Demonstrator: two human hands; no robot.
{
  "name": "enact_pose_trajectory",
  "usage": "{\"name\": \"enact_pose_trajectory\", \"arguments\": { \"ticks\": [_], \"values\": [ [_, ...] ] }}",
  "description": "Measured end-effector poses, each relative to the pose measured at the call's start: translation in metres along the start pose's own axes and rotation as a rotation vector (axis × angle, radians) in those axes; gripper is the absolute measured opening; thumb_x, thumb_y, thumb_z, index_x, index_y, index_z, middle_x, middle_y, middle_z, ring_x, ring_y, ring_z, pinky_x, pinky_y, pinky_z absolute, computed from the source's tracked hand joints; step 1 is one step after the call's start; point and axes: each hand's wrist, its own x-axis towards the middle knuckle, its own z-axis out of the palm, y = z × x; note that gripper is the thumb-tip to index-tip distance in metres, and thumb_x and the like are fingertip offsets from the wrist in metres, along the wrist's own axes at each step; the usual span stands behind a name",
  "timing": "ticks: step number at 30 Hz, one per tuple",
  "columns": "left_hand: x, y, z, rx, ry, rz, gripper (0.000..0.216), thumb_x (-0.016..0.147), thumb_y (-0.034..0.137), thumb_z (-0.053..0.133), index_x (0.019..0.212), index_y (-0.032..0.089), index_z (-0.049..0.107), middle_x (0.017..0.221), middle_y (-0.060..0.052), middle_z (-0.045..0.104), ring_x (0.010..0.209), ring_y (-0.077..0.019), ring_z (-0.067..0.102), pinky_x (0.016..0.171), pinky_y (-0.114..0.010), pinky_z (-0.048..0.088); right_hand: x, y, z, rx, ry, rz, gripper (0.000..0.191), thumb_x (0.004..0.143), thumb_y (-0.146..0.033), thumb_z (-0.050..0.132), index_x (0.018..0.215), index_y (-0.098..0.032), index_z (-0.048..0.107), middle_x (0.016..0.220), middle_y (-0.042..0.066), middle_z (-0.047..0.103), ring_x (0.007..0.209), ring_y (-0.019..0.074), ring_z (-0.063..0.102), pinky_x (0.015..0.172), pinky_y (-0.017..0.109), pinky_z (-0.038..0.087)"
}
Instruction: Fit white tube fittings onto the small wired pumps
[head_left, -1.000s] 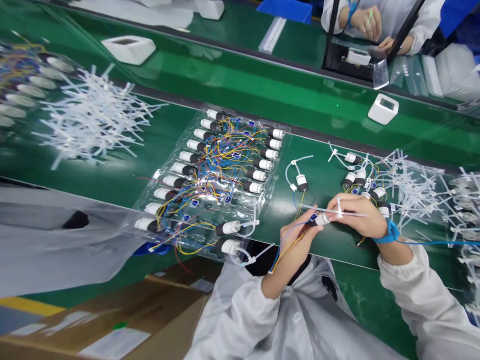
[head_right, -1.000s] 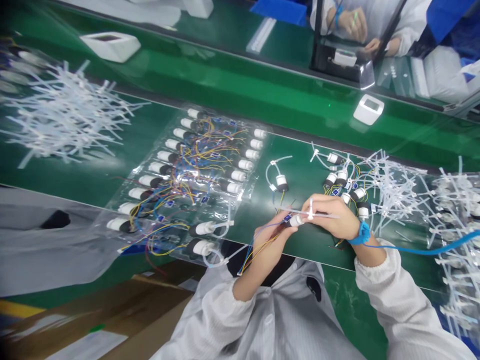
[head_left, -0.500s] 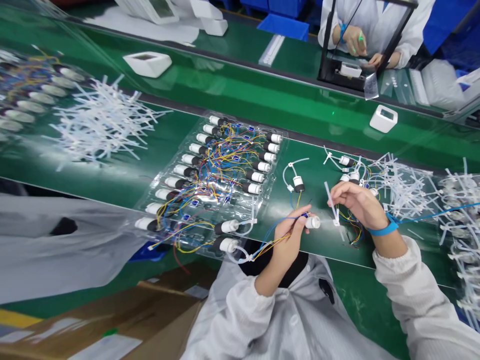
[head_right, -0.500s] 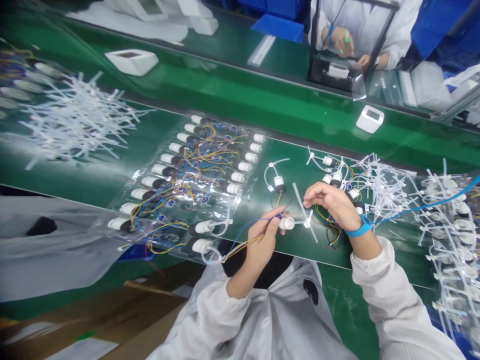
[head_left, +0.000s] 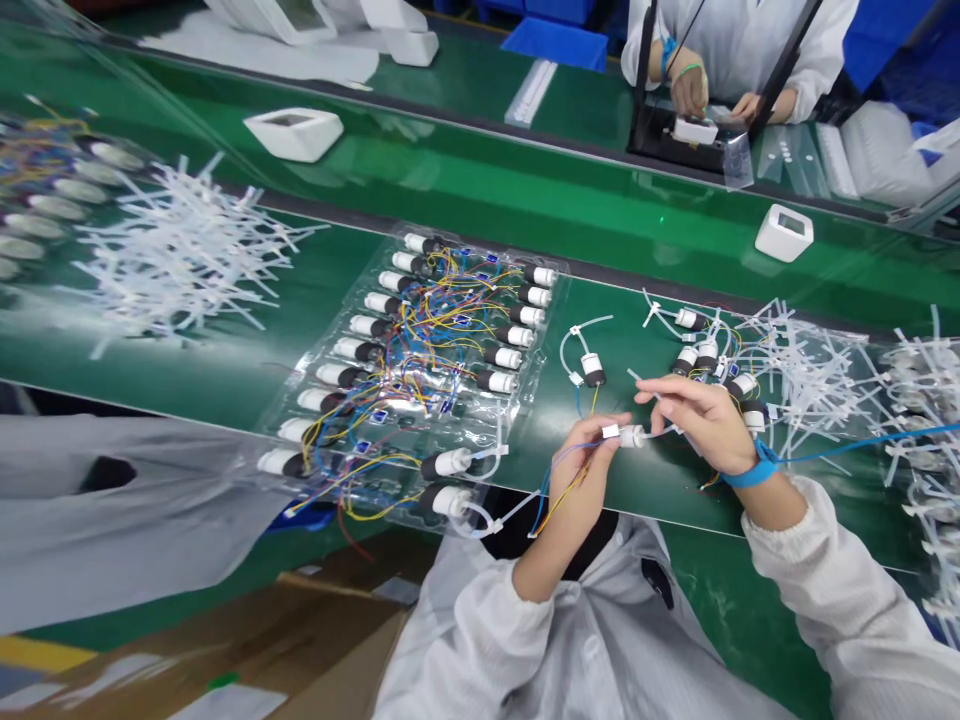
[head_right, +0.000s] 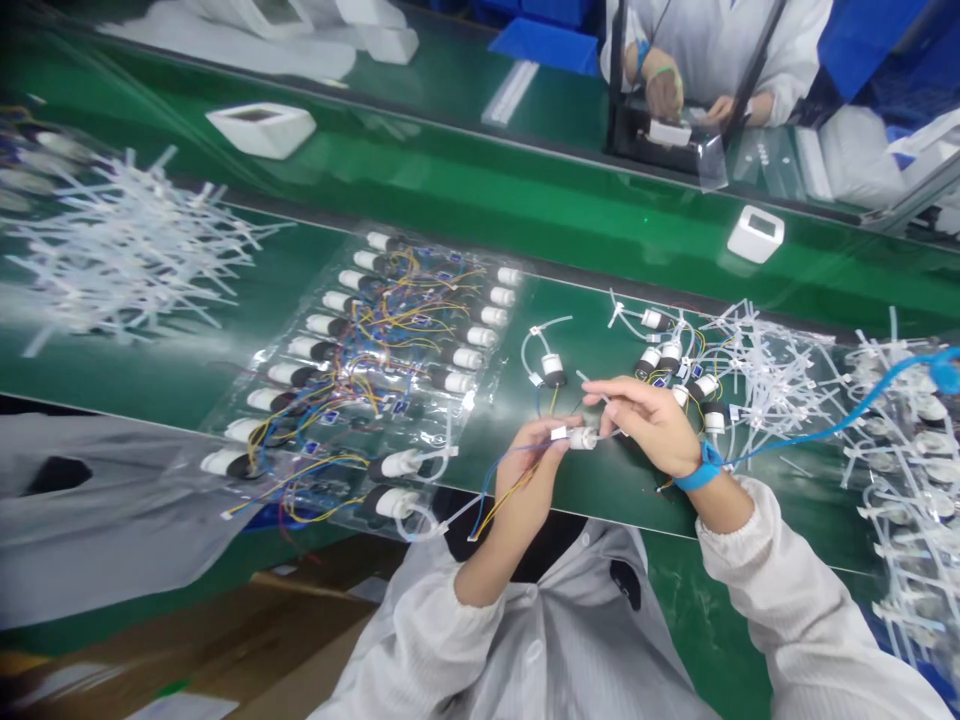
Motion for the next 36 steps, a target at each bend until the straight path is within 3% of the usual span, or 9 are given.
{"name": "enact_pose_trajectory", "arguments": {
  "ticks": [3, 7, 11, 16, 23, 36],
  "values": [
    [0.001, -0.001, -0.002, 0.059, 0.014, 0.095, 0.016, 0.106, 0.034, 0.071, 0.111, 0.022, 0.08, 0.115, -0.01, 0.082, 0.11, -0.0242, 0.078, 0.098, -0.035, 0.062, 0.0, 0.001, 0.004, 0.055, 0.018, 0.059, 0.027, 0.102, -0.044, 0.081, 0.118, -0.022, 0.083, 0.098, 0.007, 0.084, 0.064, 0.0136, 0.072, 0.065, 0.029, 0.063],
    [0.0, -0.005, -0.003, 0.081, 0.004, 0.142, 0.012, 0.106, 0.03, 0.07, 0.11, 0.024, 0.08, 0.11, -0.006, 0.079, 0.106, -0.022, 0.075, 0.096, -0.033, 0.06, 0.0, 0.0, 0.007, 0.081, -0.048, 0.12, 0.043, 0.101, -0.046, 0.081, 0.137, -0.022, 0.078, 0.101, 0.007, 0.085, 0.062, 0.0128, 0.07, 0.062, 0.029, 0.063],
    [-0.003, -0.008, -0.003, 0.072, 0.038, 0.114, 0.013, 0.107, 0.035, 0.071, 0.111, 0.024, 0.078, 0.11, -0.006, 0.078, 0.105, -0.0213, 0.074, 0.096, -0.032, 0.059, 0.0, 0.003, 0.01, 0.011, -0.078, 0.116, 0.025, 0.1, -0.04, 0.08, 0.111, -0.019, 0.087, 0.092, 0.007, 0.084, 0.07, 0.016, 0.074, 0.068, 0.03, 0.064],
    [-0.004, -0.006, -0.003, 0.054, 0.052, 0.055, 0.023, 0.107, 0.046, 0.073, 0.11, 0.023, 0.076, 0.11, -0.007, 0.079, 0.105, -0.0224, 0.076, 0.097, -0.034, 0.061, 0.0, 0.009, 0.015, -0.097, -0.059, 0.044, 0.01, 0.095, -0.029, 0.082, 0.098, -0.02, 0.086, 0.092, 0.006, 0.084, 0.082, 0.0189, 0.076, 0.076, 0.03, 0.062],
    [-0.003, -0.007, -0.001, 0.031, 0.094, 0.024, 0.022, 0.105, 0.045, 0.075, 0.107, 0.023, 0.076, 0.109, -0.007, 0.081, 0.105, -0.0229, 0.079, 0.097, -0.035, 0.063, -0.001, 0.006, 0.019, -0.184, -0.08, -0.043, 0.005, 0.098, -0.022, 0.075, 0.098, -0.021, 0.08, 0.097, 0.006, 0.08, 0.086, 0.0188, 0.074, 0.081, 0.032, 0.059],
    [-0.002, -0.005, -0.001, 0.01, 0.089, 0.011, 0.018, 0.103, 0.04, 0.077, 0.106, 0.022, 0.075, 0.107, -0.007, 0.082, 0.103, -0.0223, 0.079, 0.095, -0.034, 0.062, -0.004, 0.007, 0.024, -0.126, -0.095, 0.031, 0.009, 0.101, -0.03, 0.078, 0.101, -0.021, 0.08, 0.097, 0.005, 0.078, 0.086, 0.0184, 0.072, 0.08, 0.032, 0.059]
  ]
}}
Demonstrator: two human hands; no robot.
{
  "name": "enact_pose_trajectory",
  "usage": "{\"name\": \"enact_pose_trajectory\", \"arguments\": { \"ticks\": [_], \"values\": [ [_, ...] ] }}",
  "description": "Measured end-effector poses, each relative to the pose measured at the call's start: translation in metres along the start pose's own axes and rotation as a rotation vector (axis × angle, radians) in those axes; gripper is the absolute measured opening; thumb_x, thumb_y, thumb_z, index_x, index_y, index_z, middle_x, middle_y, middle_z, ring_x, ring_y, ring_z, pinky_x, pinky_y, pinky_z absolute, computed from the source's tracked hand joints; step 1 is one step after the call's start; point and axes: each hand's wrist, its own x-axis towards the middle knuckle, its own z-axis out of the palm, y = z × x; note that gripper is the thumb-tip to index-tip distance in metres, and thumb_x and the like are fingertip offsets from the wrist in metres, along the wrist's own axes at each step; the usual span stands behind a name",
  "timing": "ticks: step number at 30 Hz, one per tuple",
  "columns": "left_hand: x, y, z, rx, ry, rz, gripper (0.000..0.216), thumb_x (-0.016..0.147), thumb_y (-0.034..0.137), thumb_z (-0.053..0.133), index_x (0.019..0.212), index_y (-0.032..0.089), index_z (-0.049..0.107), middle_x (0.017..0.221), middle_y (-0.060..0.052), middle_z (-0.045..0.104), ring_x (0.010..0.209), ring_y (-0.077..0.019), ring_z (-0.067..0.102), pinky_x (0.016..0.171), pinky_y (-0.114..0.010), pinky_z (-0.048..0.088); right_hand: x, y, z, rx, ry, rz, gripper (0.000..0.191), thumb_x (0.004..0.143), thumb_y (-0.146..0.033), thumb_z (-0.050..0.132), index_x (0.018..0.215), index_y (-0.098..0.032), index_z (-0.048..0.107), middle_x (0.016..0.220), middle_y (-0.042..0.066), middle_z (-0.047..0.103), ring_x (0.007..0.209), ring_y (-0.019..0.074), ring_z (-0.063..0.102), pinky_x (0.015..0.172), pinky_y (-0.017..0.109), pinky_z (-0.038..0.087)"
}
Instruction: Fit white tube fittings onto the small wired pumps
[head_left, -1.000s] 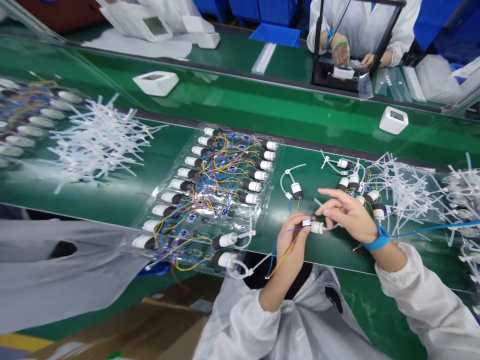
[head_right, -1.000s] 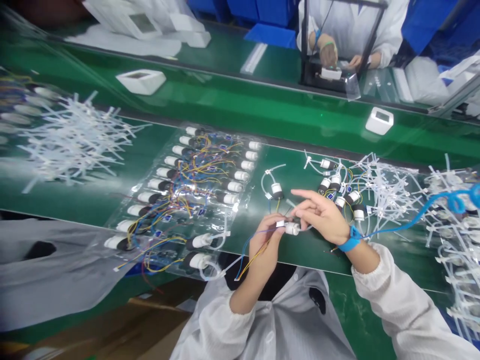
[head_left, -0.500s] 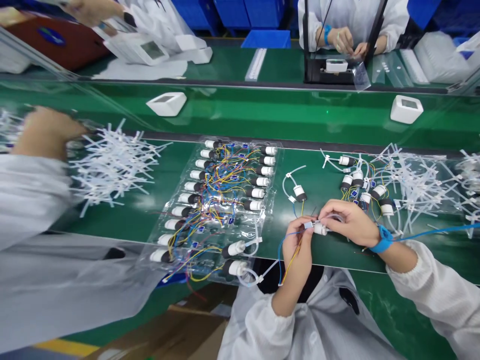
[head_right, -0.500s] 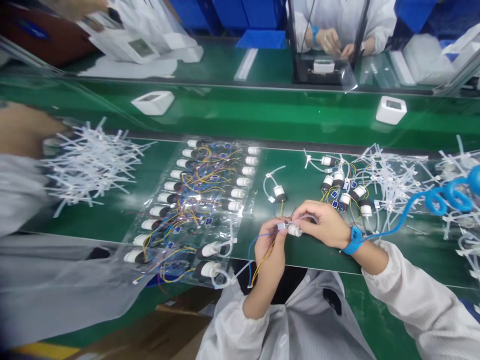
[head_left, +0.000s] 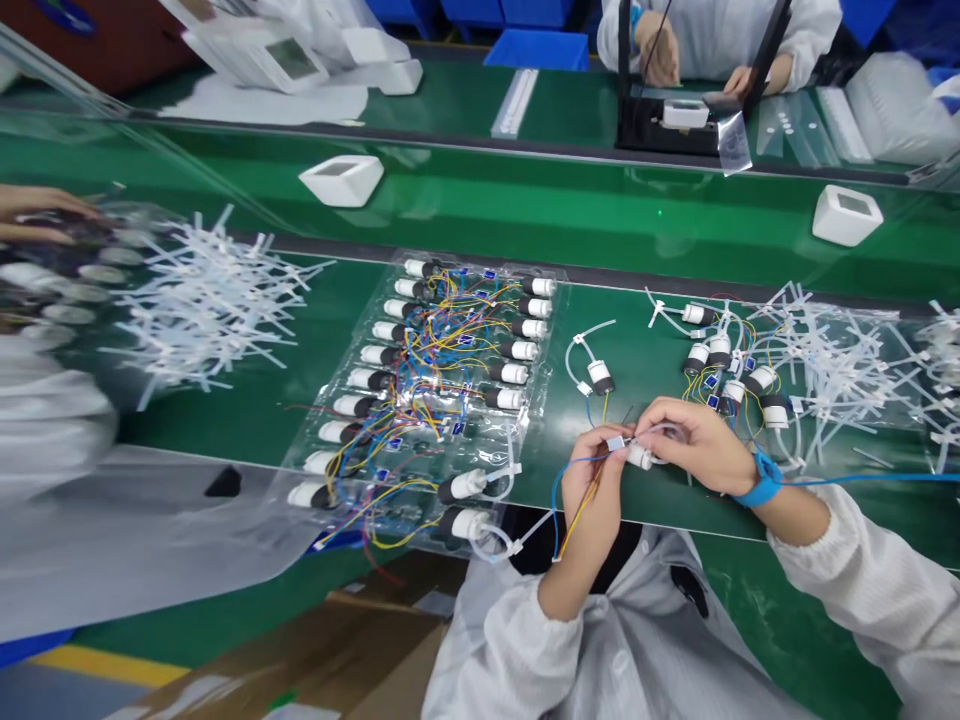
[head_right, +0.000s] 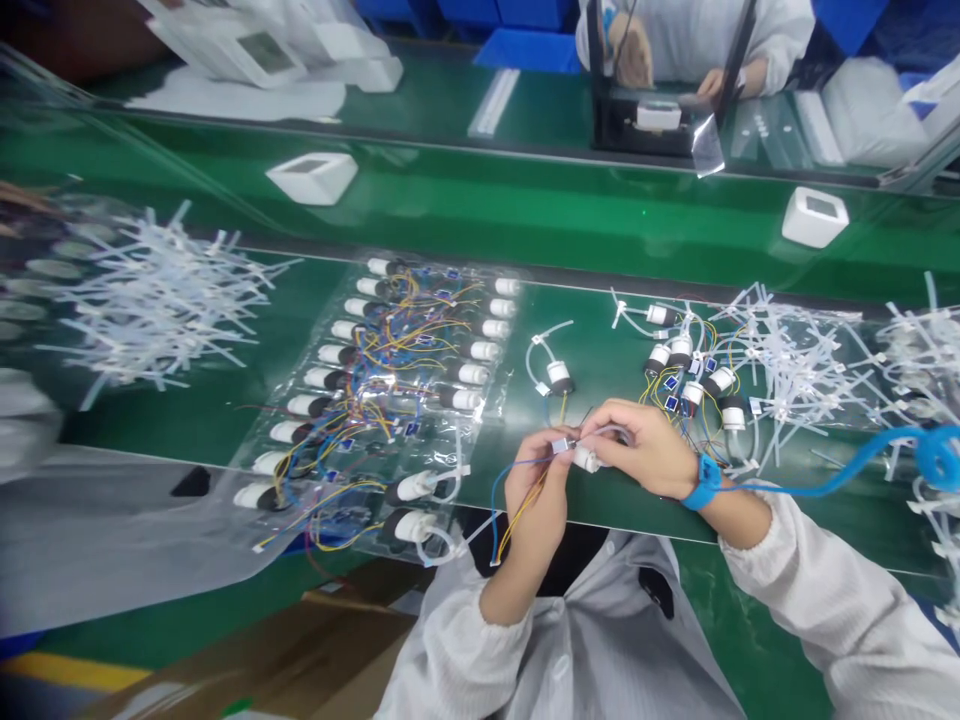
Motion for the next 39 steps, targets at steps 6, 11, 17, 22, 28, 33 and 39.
{"name": "enact_pose_trajectory", "arguments": {
  "ticks": [6, 11, 17, 22, 28, 33, 39],
  "values": [
    [-0.0006, -0.0004, 0.0006, -0.036, -0.001, -0.011, 0.015, 0.103, 0.037, 0.077, 0.105, 0.022, 0.075, 0.107, -0.006, 0.082, 0.102, -0.0214, 0.079, 0.095, -0.032, 0.061, -0.0001, -0.0017, 0.0024, 0.051, 0.027, 0.032, 0.011, 0.102, -0.03, 0.077, 0.099, -0.02, 0.08, 0.094, 0.004, 0.076, 0.079, 0.0161, 0.067, 0.074, 0.03, 0.056],
    [-0.0009, -0.0006, 0.0011, -0.063, -0.009, -0.005, 0.015, 0.103, 0.037, 0.076, 0.105, 0.022, 0.075, 0.106, -0.006, 0.082, 0.102, -0.0208, 0.079, 0.093, -0.031, 0.061, -0.0007, -0.0002, 0.0034, 0.054, 0.049, 0.041, 0.012, 0.101, -0.031, 0.078, 0.099, -0.02, 0.083, 0.094, 0.005, 0.077, 0.079, 0.0162, 0.068, 0.074, 0.03, 0.055],
    [-0.0019, -0.0011, -0.0006, -0.018, -0.007, -0.034, 0.016, 0.101, 0.036, 0.076, 0.106, 0.021, 0.076, 0.106, -0.006, 0.082, 0.096, -0.0198, 0.078, 0.088, -0.029, 0.06, 0.0, -0.0012, 0.003, 0.055, 0.033, 0.011, 0.009, 0.1, -0.028, 0.08, 0.1, -0.021, 0.084, 0.094, 0.005, 0.078, 0.079, 0.0166, 0.07, 0.073, 0.03, 0.058],
    [-0.0041, -0.0003, -0.0015, 0.031, -0.026, -0.042, 0.012, 0.101, 0.031, 0.074, 0.107, 0.022, 0.077, 0.102, -0.004, 0.081, 0.089, -0.0176, 0.077, 0.083, -0.026, 0.059, -0.0023, 0.0006, 0.0039, 0.007, 0.044, -0.052, 0.007, 0.1, -0.025, 0.08, 0.097, -0.021, 0.085, 0.093, 0.005, 0.08, 0.082, 0.0171, 0.073, 0.076, 0.03, 0.058],
    [-0.0041, 0.0035, -0.0012, 0.139, -0.03, 0.013, 0.008, 0.1, 0.026, 0.072, 0.104, 0.022, 0.078, 0.094, -0.001, 0.08, 0.08, -0.0153, 0.073, 0.076, -0.023, 0.057, -0.006, -0.0005, 0.0032, -0.102, 0.07, -0.15, 0.013, 0.104, -0.03, 0.08, 0.097, -0.021, 0.085, 0.09, 0.006, 0.08, 0.078, 0.0169, 0.074, 0.072, 0.029, 0.057],
    [-0.0042, 0.0015, -0.001, 0.149, -0.024, 0.055, 0.009, 0.1, 0.027, 0.073, 0.102, 0.021, 0.08, 0.095, -0.003, 0.083, 0.083, -0.0165, 0.077, 0.079, -0.025, 0.06, -0.0069, -0.0032, 0.0028, -0.195, 0.066, -0.218, 0.018, 0.108, -0.034, 0.077, 0.099, -0.021, 0.086, 0.088, 0.006, 0.08, 0.077, 0.0173, 0.074, 0.071, 0.03, 0.057],
    [-0.0027, -0.0025, 0.0, 0.059, 0.017, 0.026, 0.009, 0.097, 0.029, 0.078, 0.099, 0.02, 0.08, 0.094, -0.004, 0.083, 0.085, -0.0184, 0.078, 0.081, -0.027, 0.062, -0.0076, -0.0041, 0.0011, -0.263, 0.052, -0.274, 0.015, 0.11, -0.028, 0.074, 0.109, -0.024, 0.088, 0.096, 0.006, 0.084, 0.083, 0.0183, 0.079, 0.077, 0.029, 0.061]
  ]
}}
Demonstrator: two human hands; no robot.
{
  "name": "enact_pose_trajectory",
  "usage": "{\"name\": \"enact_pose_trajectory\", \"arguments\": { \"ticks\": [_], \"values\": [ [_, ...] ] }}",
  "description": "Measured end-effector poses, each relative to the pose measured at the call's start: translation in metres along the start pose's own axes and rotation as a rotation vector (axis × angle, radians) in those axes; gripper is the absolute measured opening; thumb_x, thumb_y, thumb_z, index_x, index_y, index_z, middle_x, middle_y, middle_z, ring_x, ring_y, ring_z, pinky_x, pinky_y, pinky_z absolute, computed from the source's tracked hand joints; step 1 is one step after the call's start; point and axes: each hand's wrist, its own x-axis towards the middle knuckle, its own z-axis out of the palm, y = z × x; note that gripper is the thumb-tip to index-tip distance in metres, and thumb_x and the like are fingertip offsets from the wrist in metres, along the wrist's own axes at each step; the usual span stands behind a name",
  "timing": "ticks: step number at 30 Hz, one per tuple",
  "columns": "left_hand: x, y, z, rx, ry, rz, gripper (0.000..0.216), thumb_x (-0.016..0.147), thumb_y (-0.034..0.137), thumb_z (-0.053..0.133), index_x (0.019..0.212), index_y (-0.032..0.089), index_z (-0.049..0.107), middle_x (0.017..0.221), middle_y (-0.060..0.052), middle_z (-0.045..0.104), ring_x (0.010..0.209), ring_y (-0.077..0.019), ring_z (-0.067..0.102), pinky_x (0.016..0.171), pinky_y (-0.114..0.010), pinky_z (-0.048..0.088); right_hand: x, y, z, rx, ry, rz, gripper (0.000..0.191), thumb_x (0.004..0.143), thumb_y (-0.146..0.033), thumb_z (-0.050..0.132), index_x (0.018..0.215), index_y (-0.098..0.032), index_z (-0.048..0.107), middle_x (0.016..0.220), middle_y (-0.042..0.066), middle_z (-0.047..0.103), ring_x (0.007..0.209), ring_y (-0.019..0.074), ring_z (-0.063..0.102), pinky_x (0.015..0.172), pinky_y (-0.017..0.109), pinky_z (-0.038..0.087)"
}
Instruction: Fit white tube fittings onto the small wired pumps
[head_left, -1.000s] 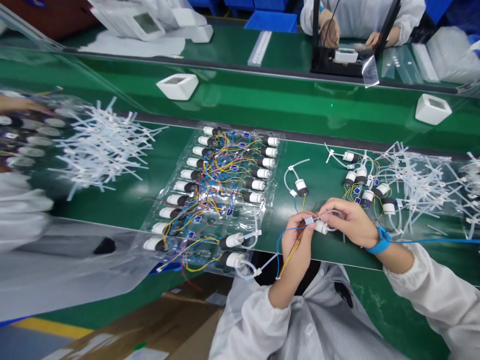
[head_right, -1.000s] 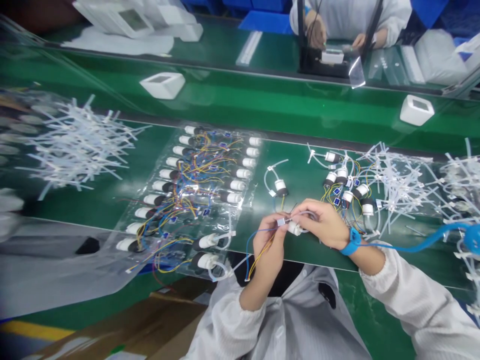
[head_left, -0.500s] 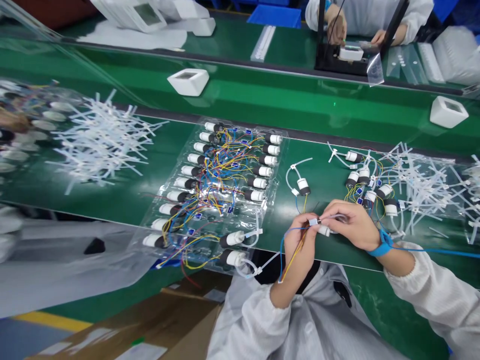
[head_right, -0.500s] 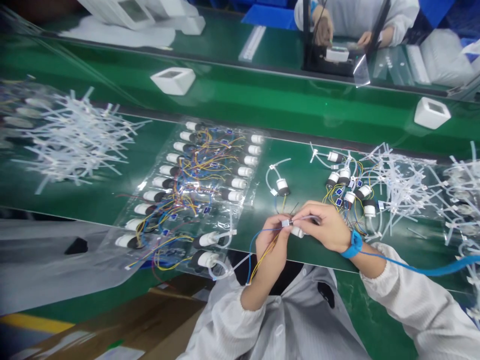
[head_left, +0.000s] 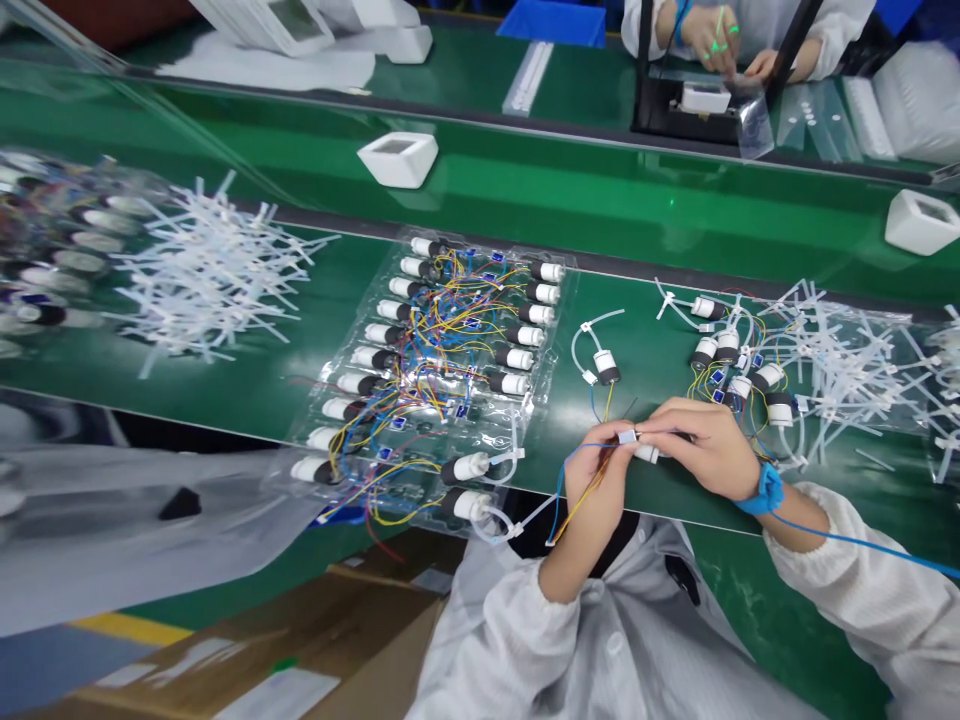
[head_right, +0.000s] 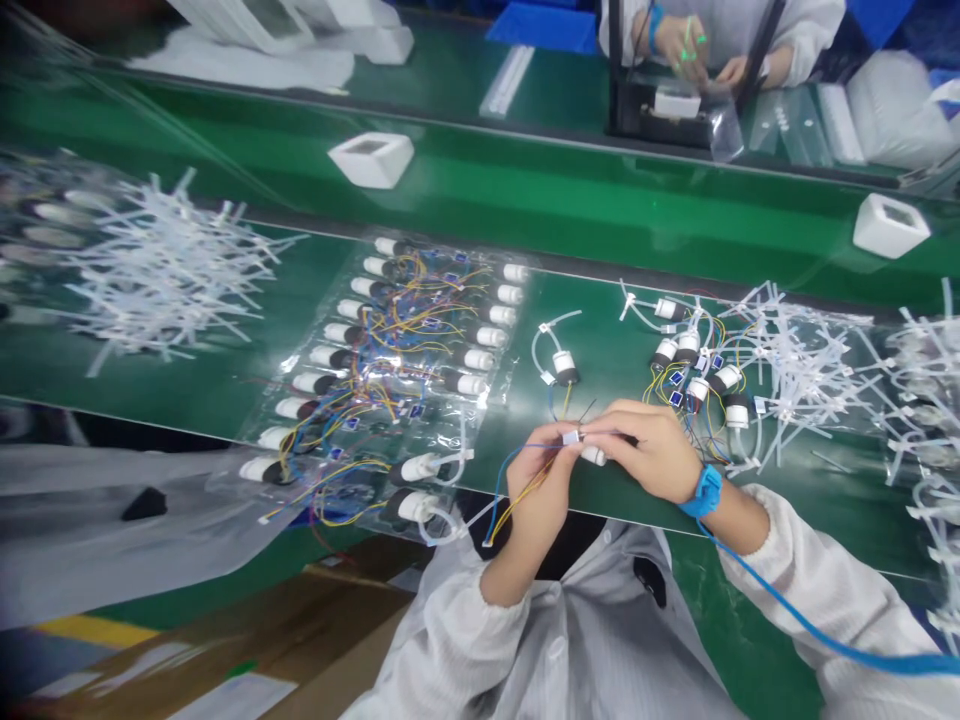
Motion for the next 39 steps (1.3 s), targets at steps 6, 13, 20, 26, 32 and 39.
{"name": "enact_pose_trajectory", "arguments": {
  "ticks": [6, 13, 20, 26, 32, 39],
  "values": [
    [0.001, 0.0046, -0.0012, -0.04, 0.007, -0.004, 0.011, 0.097, 0.032, 0.08, 0.1, 0.021, 0.079, 0.093, -0.004, 0.081, 0.085, -0.0184, 0.076, 0.082, -0.028, 0.062, 0.0008, -0.0022, 0.0001, -0.063, 0.037, -0.096, 0.015, 0.11, -0.022, 0.07, 0.115, -0.022, 0.084, 0.102, 0.007, 0.083, 0.09, 0.0197, 0.079, 0.083, 0.032, 0.064],
    [-0.0002, 0.0036, -0.004, -0.044, -0.019, -0.025, 0.01, 0.096, 0.03, 0.08, 0.099, 0.02, 0.08, 0.093, -0.004, 0.082, 0.084, -0.0184, 0.077, 0.079, -0.027, 0.061, -0.0013, -0.0034, 0.0038, -0.102, 0.03, -0.119, 0.008, 0.108, -0.019, 0.072, 0.11, -0.021, 0.079, 0.095, 0.007, 0.08, 0.083, 0.019, 0.075, 0.074, 0.03, 0.06],
    [0.0005, 0.006, -0.0066, -0.03, -0.054, -0.007, 0.012, 0.099, 0.032, 0.079, 0.098, 0.02, 0.08, 0.09, -0.004, 0.082, 0.082, -0.0176, 0.076, 0.078, -0.027, 0.06, -0.0059, -0.0011, 0.0079, -0.055, 0.045, -0.124, 0.013, 0.108, -0.018, 0.071, 0.113, -0.022, 0.083, 0.097, 0.008, 0.082, 0.085, 0.0198, 0.079, 0.076, 0.031, 0.064],
    [-0.001, 0.0066, -0.0036, -0.014, -0.047, 0.018, 0.013, 0.101, 0.033, 0.076, 0.1, 0.02, 0.078, 0.092, -0.003, 0.08, 0.082, -0.0174, 0.075, 0.079, -0.027, 0.059, -0.0016, -0.0035, 0.0024, -0.047, 0.044, -0.123, 0.014, 0.108, -0.021, 0.073, 0.116, -0.024, 0.083, 0.099, 0.008, 0.083, 0.086, 0.0212, 0.078, 0.077, 0.033, 0.064],
    [-0.002, 0.0063, -0.0032, 0.03, -0.044, 0.022, 0.01, 0.102, 0.03, 0.074, 0.102, 0.021, 0.078, 0.094, -0.004, 0.081, 0.084, -0.0183, 0.077, 0.08, -0.028, 0.061, -0.0017, -0.005, 0.0022, -0.079, 0.045, -0.093, 0.01, 0.107, -0.02, 0.074, 0.112, -0.023, 0.082, 0.097, 0.008, 0.081, 0.086, 0.0208, 0.077, 0.076, 0.033, 0.063],
    [0.0003, 0.0074, -0.0001, 0.017, -0.051, 0.069, 0.006, 0.099, 0.024, 0.075, 0.1, 0.021, 0.08, 0.096, -0.006, 0.084, 0.089, -0.0205, 0.08, 0.085, -0.031, 0.063, -0.0049, -0.0002, 0.0024, -0.062, 0.032, -0.041, 0.015, 0.109, -0.028, 0.072, 0.105, -0.023, 0.085, 0.092, 0.008, 0.081, 0.081, 0.0212, 0.077, 0.073, 0.034, 0.063]
  ]
}}
